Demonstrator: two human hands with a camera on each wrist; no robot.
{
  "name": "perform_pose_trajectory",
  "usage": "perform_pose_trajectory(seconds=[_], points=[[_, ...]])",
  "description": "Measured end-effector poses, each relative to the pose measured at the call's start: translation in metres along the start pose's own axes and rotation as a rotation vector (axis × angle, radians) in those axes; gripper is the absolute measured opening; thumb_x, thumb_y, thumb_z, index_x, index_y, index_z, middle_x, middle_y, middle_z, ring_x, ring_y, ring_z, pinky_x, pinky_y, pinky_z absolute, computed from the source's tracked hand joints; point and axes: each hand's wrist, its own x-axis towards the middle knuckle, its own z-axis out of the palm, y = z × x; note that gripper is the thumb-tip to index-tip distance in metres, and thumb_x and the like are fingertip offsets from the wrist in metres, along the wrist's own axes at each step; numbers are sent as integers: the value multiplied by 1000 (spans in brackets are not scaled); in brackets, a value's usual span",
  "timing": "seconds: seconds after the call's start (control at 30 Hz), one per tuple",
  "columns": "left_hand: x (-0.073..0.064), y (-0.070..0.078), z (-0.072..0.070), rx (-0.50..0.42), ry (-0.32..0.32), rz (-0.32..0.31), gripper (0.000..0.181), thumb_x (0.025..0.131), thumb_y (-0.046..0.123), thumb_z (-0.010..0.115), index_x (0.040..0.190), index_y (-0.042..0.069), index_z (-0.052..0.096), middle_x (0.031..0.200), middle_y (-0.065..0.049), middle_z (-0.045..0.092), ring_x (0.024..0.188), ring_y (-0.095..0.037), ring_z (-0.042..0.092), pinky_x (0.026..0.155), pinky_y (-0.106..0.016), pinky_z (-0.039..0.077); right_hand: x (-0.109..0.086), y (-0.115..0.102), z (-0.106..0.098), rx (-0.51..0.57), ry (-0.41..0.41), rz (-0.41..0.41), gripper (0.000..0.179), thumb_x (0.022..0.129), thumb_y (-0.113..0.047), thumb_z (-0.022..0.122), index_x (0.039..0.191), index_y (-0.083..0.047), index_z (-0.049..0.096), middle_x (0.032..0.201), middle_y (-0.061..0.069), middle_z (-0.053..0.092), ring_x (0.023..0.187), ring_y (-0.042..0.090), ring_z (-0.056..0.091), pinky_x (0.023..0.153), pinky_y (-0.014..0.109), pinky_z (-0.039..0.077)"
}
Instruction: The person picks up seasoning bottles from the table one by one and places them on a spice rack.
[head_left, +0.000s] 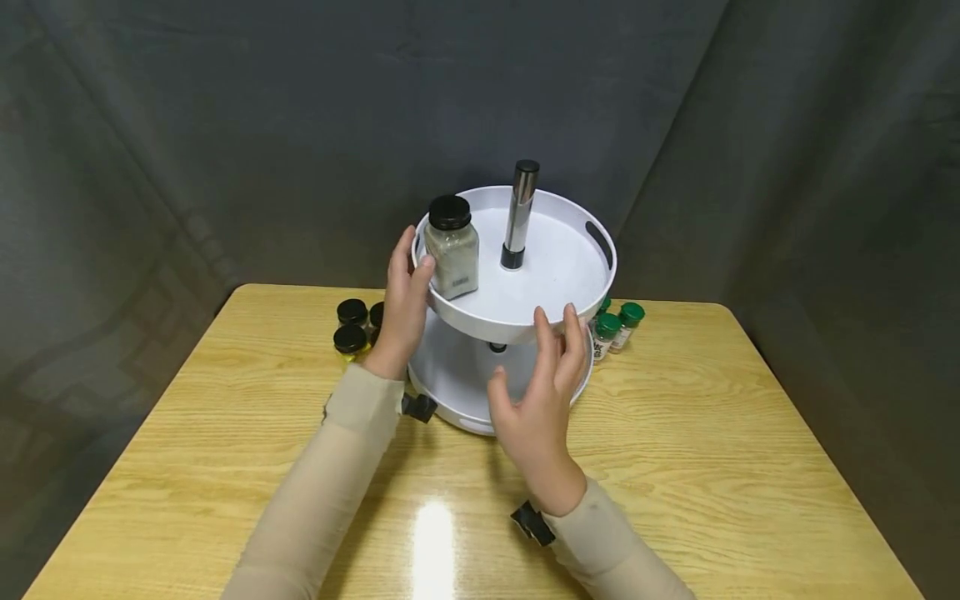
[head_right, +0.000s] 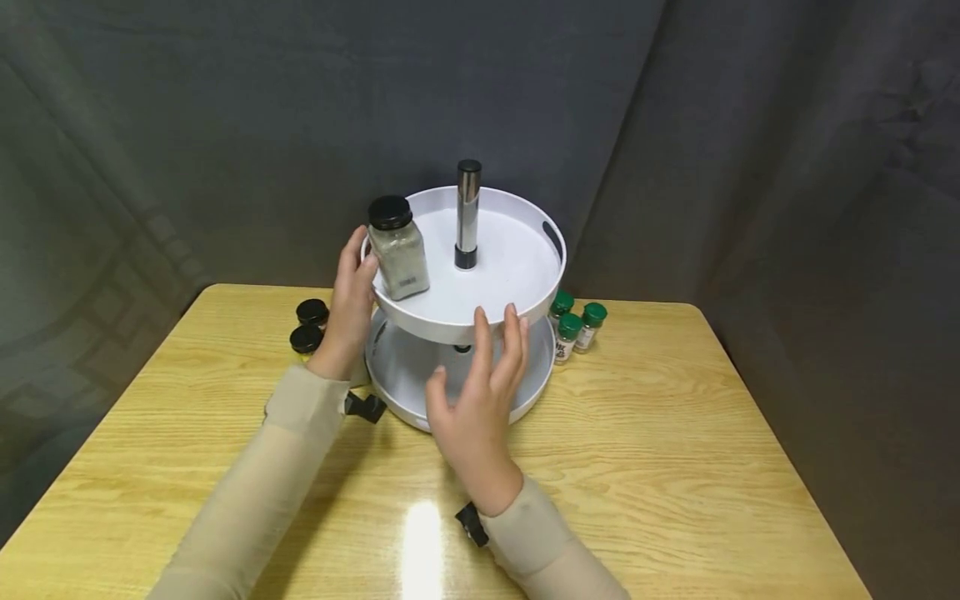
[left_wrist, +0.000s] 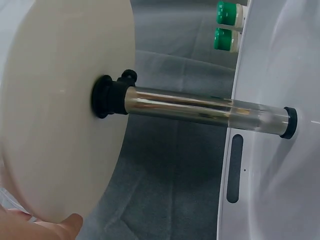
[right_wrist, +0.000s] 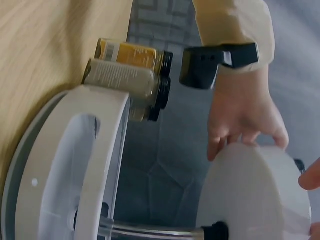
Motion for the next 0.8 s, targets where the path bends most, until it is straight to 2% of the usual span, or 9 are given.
perform_pose_trajectory(seconds=[0.17, 0.3, 0.37, 0.53, 0.6, 0.8], points=[[-2, 1, 1, -27, -10, -9, 80, 96, 35, 52, 161, 4, 17, 166, -15, 16, 152, -22, 19, 123, -32, 19, -4, -6, 3, -61, -21, -51, 75, 77, -2, 64, 148, 4, 41, 158, 26, 20, 149, 47, 7, 121, 59, 11], [-3, 2, -1, -34, -41, -29, 83, 96, 31, 56, 162, 7, 13, 167, -12, 12, 152, -18, 18, 123, -31, 21, -5, -10, 5, -65, -33, -82, 70, 78, -2, 64, 145, 4, 44, 155, 25, 24, 148, 49, 9, 120, 63, 7], [-2, 3, -2, -48, -52, -33, 82, 97, 28, 56, 163, 7, 12, 168, -10, 12, 152, -17, 17, 123, -30, 20, -5, -10, 5, -50, -18, -92, 64, 78, -2, 63, 140, 3, 48, 153, 24, 27, 146, 48, 13, 120, 63, 9], [2, 2, -5, -87, -63, -16, 78, 100, 23, 55, 162, 4, 12, 168, -12, 13, 153, -18, 16, 123, -27, 18, 2, -5, 0, 18, 55, -85, 48, 80, 1, 59, 128, 3, 53, 148, 24, 31, 139, 43, 23, 113, 55, 23], [4, 1, -6, -89, -70, -14, 77, 100, 23, 55, 162, 4, 12, 168, -12, 13, 154, -17, 15, 123, -26, 18, 7, -1, -3, 45, 77, -75, 43, 83, 1, 57, 126, 3, 53, 147, 24, 31, 138, 39, 23, 110, 54, 25], [7, 0, -10, -47, -82, -42, 73, 102, 27, 53, 162, 8, 16, 169, -6, 15, 154, -14, 14, 122, -24, 17, 23, 11, -14, 93, 115, -13, 35, 93, -2, 51, 127, 4, 50, 148, 23, 27, 143, 31, 20, 117, 54, 20]])
